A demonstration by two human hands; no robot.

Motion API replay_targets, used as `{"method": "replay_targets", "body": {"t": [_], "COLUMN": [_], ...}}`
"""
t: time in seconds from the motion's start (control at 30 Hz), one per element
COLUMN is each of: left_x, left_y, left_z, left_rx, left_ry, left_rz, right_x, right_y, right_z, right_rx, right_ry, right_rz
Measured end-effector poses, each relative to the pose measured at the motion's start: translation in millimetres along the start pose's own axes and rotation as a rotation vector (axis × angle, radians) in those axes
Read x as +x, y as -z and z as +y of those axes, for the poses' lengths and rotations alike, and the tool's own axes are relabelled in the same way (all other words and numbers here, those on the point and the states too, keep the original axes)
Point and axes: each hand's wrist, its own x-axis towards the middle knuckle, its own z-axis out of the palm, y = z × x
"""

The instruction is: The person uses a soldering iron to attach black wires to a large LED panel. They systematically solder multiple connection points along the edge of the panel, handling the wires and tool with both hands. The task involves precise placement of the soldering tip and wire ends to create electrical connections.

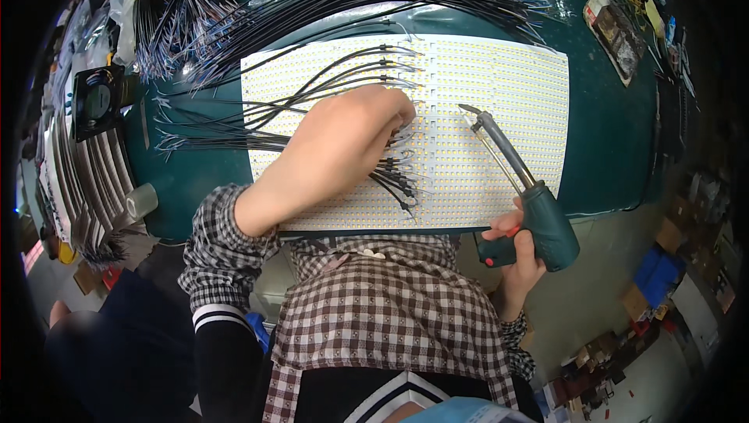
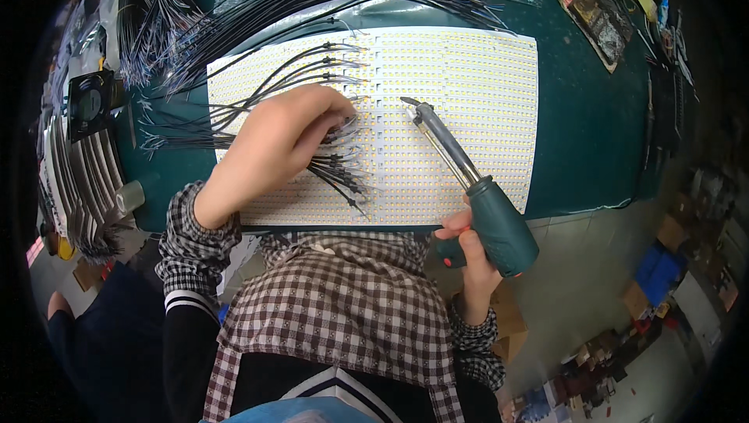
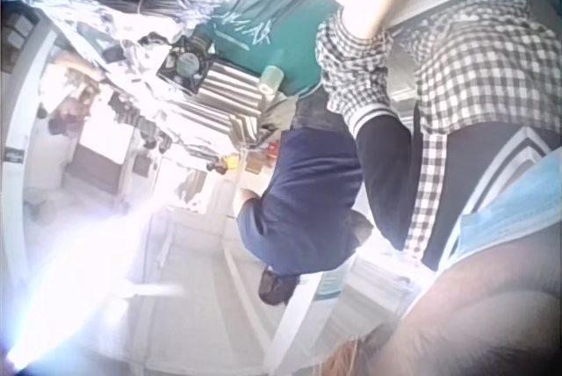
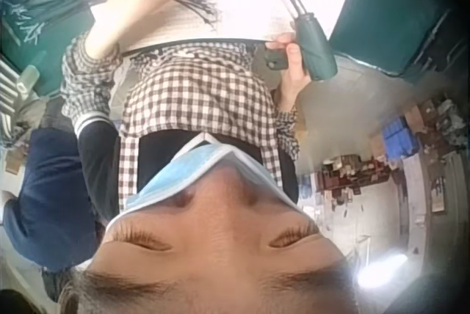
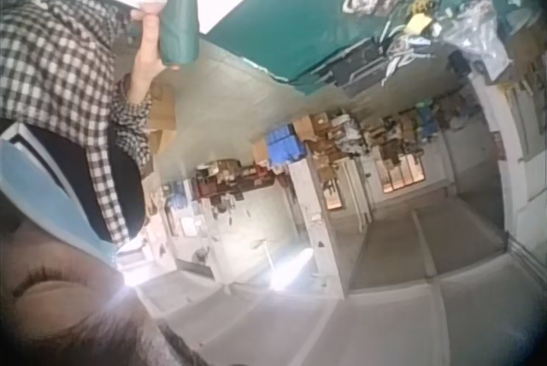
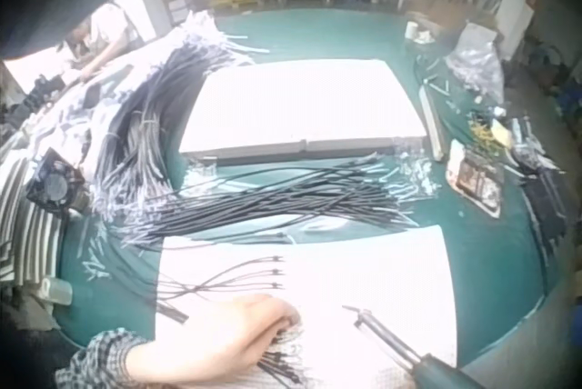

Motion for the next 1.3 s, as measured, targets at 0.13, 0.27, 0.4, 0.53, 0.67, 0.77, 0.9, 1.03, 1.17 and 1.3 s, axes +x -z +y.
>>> {"method": "replay_targets", "body": {"t": [0.13,0.27,0.4,0.53,0.67,0.77,0.9,1.03,1.17,1.3], "left_x": [4,6,11,19,16,16,13,16,15,13], "left_y": [3,3,6,5,3,1,-15,-19,-24,-28], "left_z": [2,-3,-5,-18,-14,-14,-17,-17,-17,-14], "left_rx": [-0.239,-0.065,-0.085,-0.196,0.045,0.115,-0.045,-0.134,-0.220,-0.125], "left_ry": [0.106,-0.023,0.069,0.118,-0.134,-0.187,-0.054,0.087,0.098,0.066], "left_rz": [-0.007,-0.002,-0.056,-0.065,-0.018,-0.024,0.109,0.131,0.155,0.166], "right_x": [3,5,6,8,9,10,7,6,6,5], "right_y": [-1,-2,-3,-3,-5,-7,-5,-7,-12,-11], "right_z": [-1,-1,1,1,1,0,1,0,-2,-1], "right_rx": [-0.008,-0.011,-0.008,-0.014,-0.016,-0.037,-0.057,-0.071,-0.075,-0.081], "right_ry": [0.022,0.010,0.005,0.018,0.028,0.028,0.016,0.003,0.021,0.013], "right_rz": [-0.016,0.011,0.022,0.007,0.001,0.000,-0.003,-0.003,-0.014,-0.051]}}
